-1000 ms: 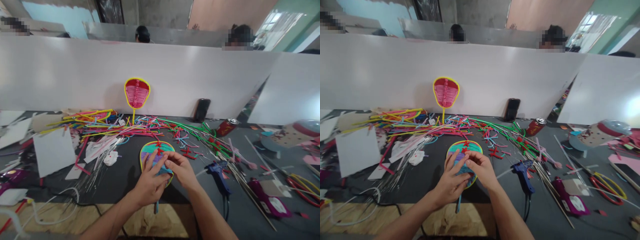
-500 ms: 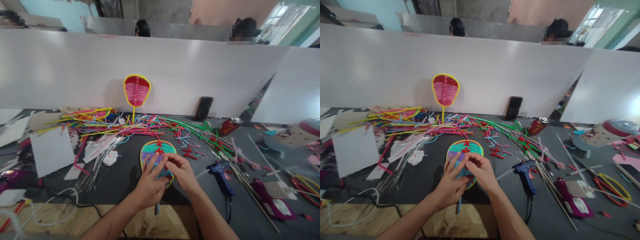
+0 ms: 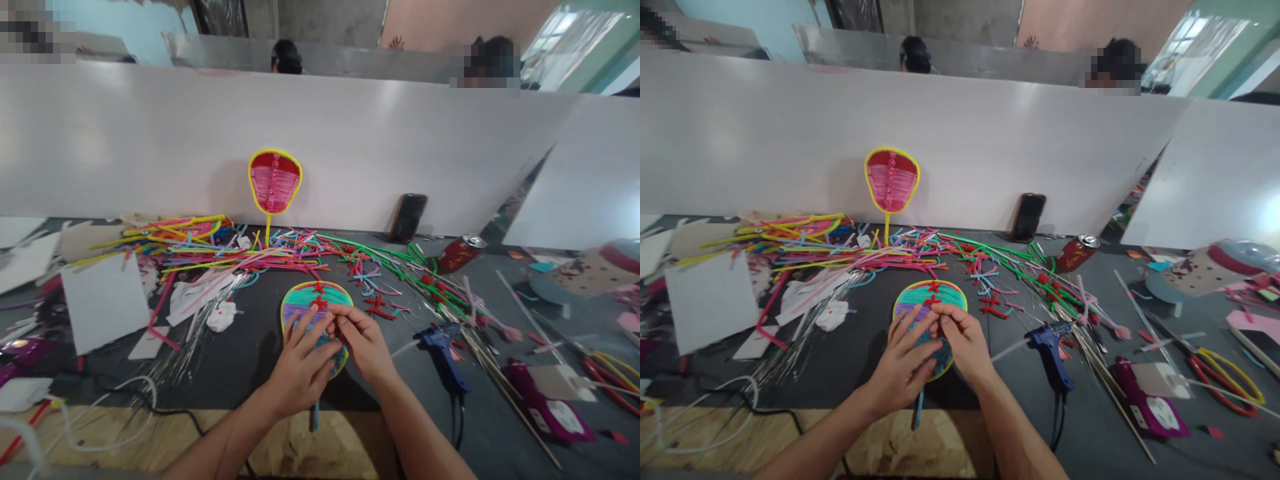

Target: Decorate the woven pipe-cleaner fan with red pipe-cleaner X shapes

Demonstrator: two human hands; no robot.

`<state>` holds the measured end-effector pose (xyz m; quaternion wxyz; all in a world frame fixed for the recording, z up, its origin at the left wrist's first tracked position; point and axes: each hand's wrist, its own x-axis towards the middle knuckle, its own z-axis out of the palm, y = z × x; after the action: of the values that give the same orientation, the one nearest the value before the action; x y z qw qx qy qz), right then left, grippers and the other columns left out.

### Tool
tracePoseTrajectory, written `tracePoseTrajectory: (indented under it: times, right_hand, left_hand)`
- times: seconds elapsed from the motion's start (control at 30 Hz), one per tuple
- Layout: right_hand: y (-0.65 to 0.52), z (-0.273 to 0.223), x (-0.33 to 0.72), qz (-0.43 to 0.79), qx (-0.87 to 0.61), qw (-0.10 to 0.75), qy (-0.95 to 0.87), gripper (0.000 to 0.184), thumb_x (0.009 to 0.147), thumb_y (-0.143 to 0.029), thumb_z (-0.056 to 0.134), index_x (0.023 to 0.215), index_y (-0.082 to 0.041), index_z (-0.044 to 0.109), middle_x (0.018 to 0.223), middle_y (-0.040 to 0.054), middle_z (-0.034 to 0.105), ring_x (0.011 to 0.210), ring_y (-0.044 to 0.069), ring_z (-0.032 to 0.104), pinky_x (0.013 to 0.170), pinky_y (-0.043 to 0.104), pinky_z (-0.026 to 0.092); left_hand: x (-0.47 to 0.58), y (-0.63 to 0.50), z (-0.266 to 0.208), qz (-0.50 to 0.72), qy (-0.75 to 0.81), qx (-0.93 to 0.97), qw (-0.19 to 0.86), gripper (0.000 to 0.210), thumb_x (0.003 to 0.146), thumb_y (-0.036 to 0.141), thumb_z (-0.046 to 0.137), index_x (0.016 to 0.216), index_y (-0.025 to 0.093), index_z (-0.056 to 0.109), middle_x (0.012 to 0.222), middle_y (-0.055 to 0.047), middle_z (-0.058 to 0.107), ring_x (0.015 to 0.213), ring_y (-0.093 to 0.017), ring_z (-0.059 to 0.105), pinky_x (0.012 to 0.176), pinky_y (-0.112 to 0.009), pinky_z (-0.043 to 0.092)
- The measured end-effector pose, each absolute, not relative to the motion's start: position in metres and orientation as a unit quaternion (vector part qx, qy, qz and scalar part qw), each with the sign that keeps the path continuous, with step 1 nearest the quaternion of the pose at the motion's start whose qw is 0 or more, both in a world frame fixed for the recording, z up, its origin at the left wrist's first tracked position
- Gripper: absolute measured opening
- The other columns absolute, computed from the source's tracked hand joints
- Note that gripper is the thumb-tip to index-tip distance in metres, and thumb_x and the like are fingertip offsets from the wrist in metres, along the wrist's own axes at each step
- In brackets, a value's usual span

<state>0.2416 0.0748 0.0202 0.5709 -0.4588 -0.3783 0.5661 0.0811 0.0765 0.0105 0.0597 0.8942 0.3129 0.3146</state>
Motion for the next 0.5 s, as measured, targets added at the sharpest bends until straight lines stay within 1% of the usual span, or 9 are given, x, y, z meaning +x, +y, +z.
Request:
tracePoseTrajectory:
  times: [0.07, 0.13, 0.17, 0.2, 0.27, 0.33, 0.4, 0.5]
  right_hand:
    - [0.075, 0.019, 0.246, 0.526, -0.473, 0.596, -0.380, 0.010, 0.073, -0.021, 0.056, 0.068, -0.019, 0.064, 0.059, -0.0010, 0.055, 0.055, 0.012, 0.049, 0.054, 0.024, 0.041]
    - [0.075, 0.016, 0.250, 0.511, -0.463, 0.626, -0.365, 0.015, 0.066, -0.016, 0.051, 0.052, -0.019, 0.053, 0.048, -0.0033, 0.045, 0.047, 0.010, 0.039, 0.047, 0.022, 0.033]
    - [0.075, 0.016, 0.251, 0.516, -0.453, 0.636, -0.354, 0.015, 0.064, -0.016, 0.049, 0.049, -0.019, 0.050, 0.046, -0.0042, 0.041, 0.044, 0.009, 0.035, 0.045, 0.022, 0.030]
    - [0.074, 0.015, 0.252, 0.523, -0.446, 0.639, -0.344, 0.015, 0.064, -0.016, 0.049, 0.049, -0.019, 0.049, 0.044, -0.0046, 0.039, 0.043, 0.008, 0.033, 0.043, 0.022, 0.027]
    - [0.074, 0.017, 0.250, 0.532, -0.455, 0.623, -0.350, 0.013, 0.066, -0.018, 0.050, 0.054, -0.019, 0.053, 0.045, -0.0046, 0.040, 0.042, 0.008, 0.034, 0.043, 0.022, 0.027]
    - [0.073, 0.019, 0.246, 0.522, -0.481, 0.588, -0.387, 0.011, 0.072, -0.023, 0.054, 0.064, -0.018, 0.060, 0.050, -0.0031, 0.047, 0.045, 0.009, 0.040, 0.045, 0.022, 0.032]
    - [0.071, 0.021, 0.240, 0.508, -0.499, 0.555, -0.430, 0.014, 0.076, -0.030, 0.058, 0.075, -0.019, 0.065, 0.058, -0.0008, 0.055, 0.049, 0.011, 0.047, 0.048, 0.024, 0.039]
    - [0.069, 0.020, 0.234, 0.494, -0.512, 0.522, -0.471, 0.020, 0.078, -0.038, 0.060, 0.081, -0.019, 0.066, 0.065, 0.0019, 0.061, 0.053, 0.014, 0.053, 0.053, 0.027, 0.046]
  left_hand:
    - [0.078, 0.079, 0.009, 0.330, 0.356, 0.874, 0.024, 0.032, 0.084, 0.023, 0.054, 0.115, 0.026, 0.062, 0.142, -0.008, 0.044, 0.140, -0.031, 0.018, 0.109, -0.053, 0.019]
    - [0.075, 0.083, 0.007, 0.328, 0.424, 0.844, -0.004, 0.042, 0.084, 0.028, 0.056, 0.126, 0.027, 0.055, 0.150, -0.011, 0.031, 0.141, -0.034, 0.008, 0.109, -0.057, 0.013]
    - [0.073, 0.085, 0.006, 0.319, 0.456, 0.831, -0.008, 0.047, 0.084, 0.031, 0.056, 0.131, 0.027, 0.050, 0.153, -0.012, 0.023, 0.141, -0.036, 0.003, 0.109, -0.058, 0.011]
    - [0.071, 0.087, 0.004, 0.307, 0.481, 0.821, -0.006, 0.051, 0.085, 0.033, 0.055, 0.135, 0.025, 0.045, 0.154, -0.014, 0.016, 0.141, -0.036, 0.001, 0.109, -0.059, 0.011]
    - [0.068, 0.091, 0.001, 0.285, 0.511, 0.811, 0.012, 0.056, 0.088, 0.036, 0.050, 0.140, 0.020, 0.037, 0.155, -0.018, 0.012, 0.141, -0.036, 0.000, 0.108, -0.059, 0.012]
    - [0.067, 0.092, -0.001, 0.276, 0.519, 0.808, 0.031, 0.056, 0.090, 0.038, 0.045, 0.142, 0.018, 0.033, 0.154, -0.019, 0.015, 0.142, -0.034, 0.001, 0.108, -0.059, 0.012]
    - [0.066, 0.092, -0.002, 0.277, 0.519, 0.807, 0.044, 0.056, 0.091, 0.038, 0.043, 0.142, 0.019, 0.032, 0.153, -0.017, 0.020, 0.142, -0.032, 0.002, 0.109, -0.057, 0.012]
    - [0.066, 0.092, -0.002, 0.280, 0.517, 0.807, 0.058, 0.054, 0.091, 0.038, 0.043, 0.142, 0.021, 0.032, 0.152, -0.014, 0.024, 0.142, -0.031, 0.004, 0.110, -0.055, 0.012]
